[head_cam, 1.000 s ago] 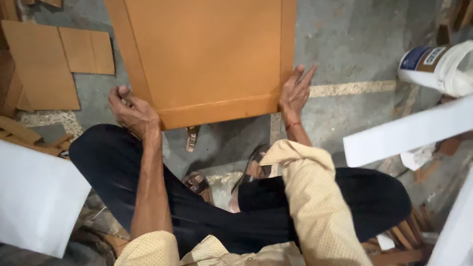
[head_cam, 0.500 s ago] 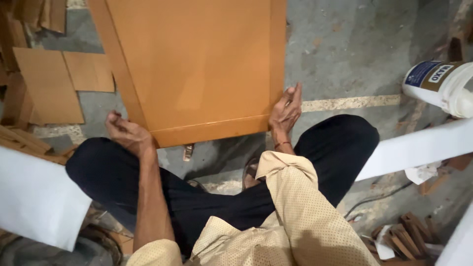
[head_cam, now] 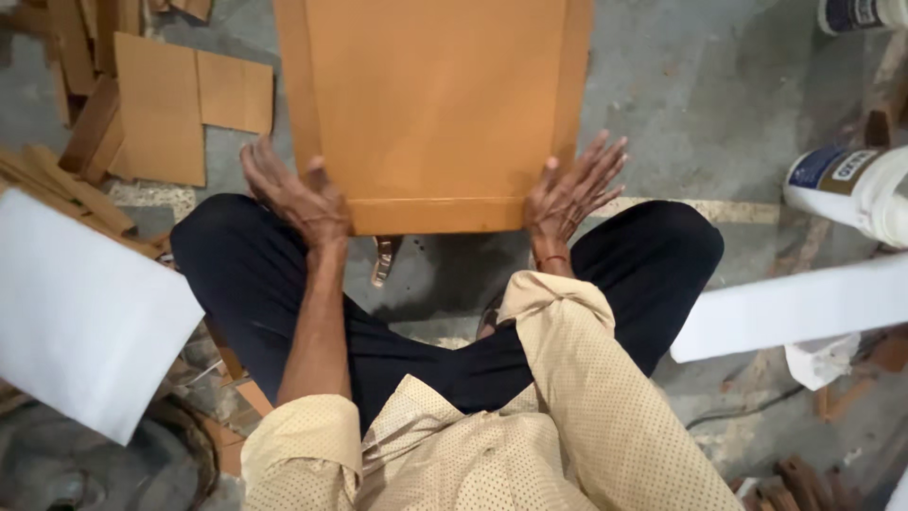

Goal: The person sits on the floor and assembles a rectangular wooden panel by attaching a thin wooden strip to its edge. They repeatedly press and smooth the joint with both hands to ensure it is secure.

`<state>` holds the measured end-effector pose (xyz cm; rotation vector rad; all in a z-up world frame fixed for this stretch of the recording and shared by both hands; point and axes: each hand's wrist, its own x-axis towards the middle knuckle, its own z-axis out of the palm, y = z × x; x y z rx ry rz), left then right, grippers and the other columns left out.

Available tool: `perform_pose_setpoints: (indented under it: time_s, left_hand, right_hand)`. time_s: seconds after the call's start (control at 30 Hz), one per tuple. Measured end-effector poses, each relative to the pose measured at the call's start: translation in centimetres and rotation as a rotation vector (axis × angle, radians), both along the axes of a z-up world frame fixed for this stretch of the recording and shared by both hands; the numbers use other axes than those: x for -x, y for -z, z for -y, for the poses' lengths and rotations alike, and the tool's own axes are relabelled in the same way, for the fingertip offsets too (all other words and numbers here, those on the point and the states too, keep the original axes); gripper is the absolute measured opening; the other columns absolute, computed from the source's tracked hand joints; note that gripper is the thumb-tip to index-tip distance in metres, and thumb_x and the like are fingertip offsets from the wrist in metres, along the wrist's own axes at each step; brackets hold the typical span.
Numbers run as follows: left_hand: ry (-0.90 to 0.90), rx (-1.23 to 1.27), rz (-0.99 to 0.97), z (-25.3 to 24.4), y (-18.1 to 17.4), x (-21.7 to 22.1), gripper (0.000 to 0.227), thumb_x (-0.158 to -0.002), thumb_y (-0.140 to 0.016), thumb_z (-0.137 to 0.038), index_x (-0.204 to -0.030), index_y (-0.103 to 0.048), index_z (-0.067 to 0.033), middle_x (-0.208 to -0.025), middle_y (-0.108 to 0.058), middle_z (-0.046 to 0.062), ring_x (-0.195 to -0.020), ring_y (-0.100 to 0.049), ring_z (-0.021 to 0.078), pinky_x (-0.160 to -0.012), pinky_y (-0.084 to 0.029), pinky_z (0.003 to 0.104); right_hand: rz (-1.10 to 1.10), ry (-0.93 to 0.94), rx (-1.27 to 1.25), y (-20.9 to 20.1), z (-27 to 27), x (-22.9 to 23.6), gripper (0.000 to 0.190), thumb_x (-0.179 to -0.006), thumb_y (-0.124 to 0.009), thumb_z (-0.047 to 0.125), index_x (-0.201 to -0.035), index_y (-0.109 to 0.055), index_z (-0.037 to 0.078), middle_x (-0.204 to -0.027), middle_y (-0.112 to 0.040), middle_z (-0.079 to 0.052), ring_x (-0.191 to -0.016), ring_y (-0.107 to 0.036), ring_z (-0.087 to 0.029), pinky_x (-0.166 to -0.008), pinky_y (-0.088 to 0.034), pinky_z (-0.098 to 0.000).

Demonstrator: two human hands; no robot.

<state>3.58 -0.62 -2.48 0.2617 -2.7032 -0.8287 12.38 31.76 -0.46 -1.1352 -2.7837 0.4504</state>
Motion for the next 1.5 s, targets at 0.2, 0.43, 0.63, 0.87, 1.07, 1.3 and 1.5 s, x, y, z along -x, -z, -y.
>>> perform_pose_setpoints:
  time_s: [0.2, 0.43, 0.63, 0.87, 1.07, 1.3, 1.5]
  left_hand:
    - [0.060, 0.221, 0.173, -1.8, -3.0, 0.1, 0.088, -0.103, -0.024, -0.076, -0.164, -0.037, -0.0137, -0.171, -0.023, 0.022, -0.160, -0.022, 0.0461, -0.127, -0.015, 0.072]
    - [0.067, 0.170, 0.185, -1.7, -2.8, 0.9, 0.087, -0.106, -0.024, -0.078, -0.164, -0.036, -0.0131, -0.171, -0.023, 0.021, -0.162, -0.024, 0.0431, -0.131, -0.020, 0.069]
    - [0.093, 0.158, 0.199, -1.3, -2.2, 0.4, 0.086, -0.104, -0.027, -0.077, -0.162, -0.039, -0.0147, -0.170, -0.023, 0.023, -0.160, -0.021, 0.0445, -0.128, -0.013, 0.071]
    - [0.261, 0.284, 0.052, -5.3, -1.4, -0.2, 0.090, -0.096, -0.017, -0.080, -0.162, -0.036, -0.0224, -0.170, -0.020, 0.021, -0.159, -0.016, 0.0426, -0.125, -0.004, 0.071]
    - [0.362, 0.215, 0.232, -5.7, -2.0, -0.7, 0.089, -0.102, -0.020, -0.082, -0.166, -0.034, -0.0208, -0.171, -0.018, 0.026, -0.161, -0.014, 0.0469, -0.128, -0.002, 0.072]
    - [0.375, 0.200, 0.233, -6.1, -2.0, 0.3, 0.085, -0.101, -0.021, -0.079, -0.164, -0.037, -0.0242, -0.171, -0.020, 0.022, -0.161, -0.019, 0.0456, -0.128, -0.002, 0.073]
    - [0.407, 0.190, 0.250, -5.5, -1.6, 0.0, 0.086, -0.104, -0.021, -0.078, -0.161, -0.045, -0.0177, -0.170, -0.019, 0.025, -0.159, -0.016, 0.0470, -0.125, -0.002, 0.074]
  right_hand:
    - [0.003, -0.087, 0.014, -0.7, 0.3, 0.8, 0.075, -0.112, -0.044, 0.047, -0.170, -0.013, 0.010, -0.176, -0.002, -0.020, -0.165, -0.005, -0.043, -0.131, -0.003, -0.0635]
    - [0.016, -0.080, 0.095, -0.5, 0.1, 0.8, 0.073, -0.114, -0.033, 0.056, -0.171, -0.014, 0.014, -0.178, -0.005, -0.017, -0.166, -0.009, -0.041, -0.134, -0.011, -0.0618]
    - [-0.013, -0.079, 0.102, -0.4, -0.1, 0.9, 0.073, -0.113, -0.037, 0.051, -0.171, -0.014, 0.012, -0.178, -0.003, -0.020, -0.166, -0.006, -0.043, -0.132, -0.010, -0.0642]
    - [0.001, -0.226, -0.131, -1.3, 3.0, 1.4, 0.076, -0.111, -0.043, 0.049, -0.169, -0.014, 0.011, -0.175, -0.001, -0.018, -0.163, 0.001, -0.042, -0.129, 0.002, -0.0645]
    - [0.013, -0.384, 0.002, -1.7, 6.2, 3.1, 0.073, -0.114, -0.041, 0.047, -0.170, -0.016, 0.007, -0.175, -0.002, -0.025, -0.165, 0.001, -0.044, -0.134, 0.002, -0.0615]
    - [0.025, -0.394, 0.057, -2.1, 5.6, 4.4, 0.071, -0.110, -0.042, 0.043, -0.166, -0.022, 0.004, -0.173, -0.006, -0.027, -0.163, -0.003, -0.045, -0.133, 0.001, -0.0605]
    - [-0.033, -0.394, 0.050, -1.9, 6.2, 3.8, 0.070, -0.111, -0.043, 0.040, -0.167, -0.021, 0.003, -0.174, -0.007, -0.026, -0.164, -0.005, -0.043, -0.134, 0.000, -0.0584]
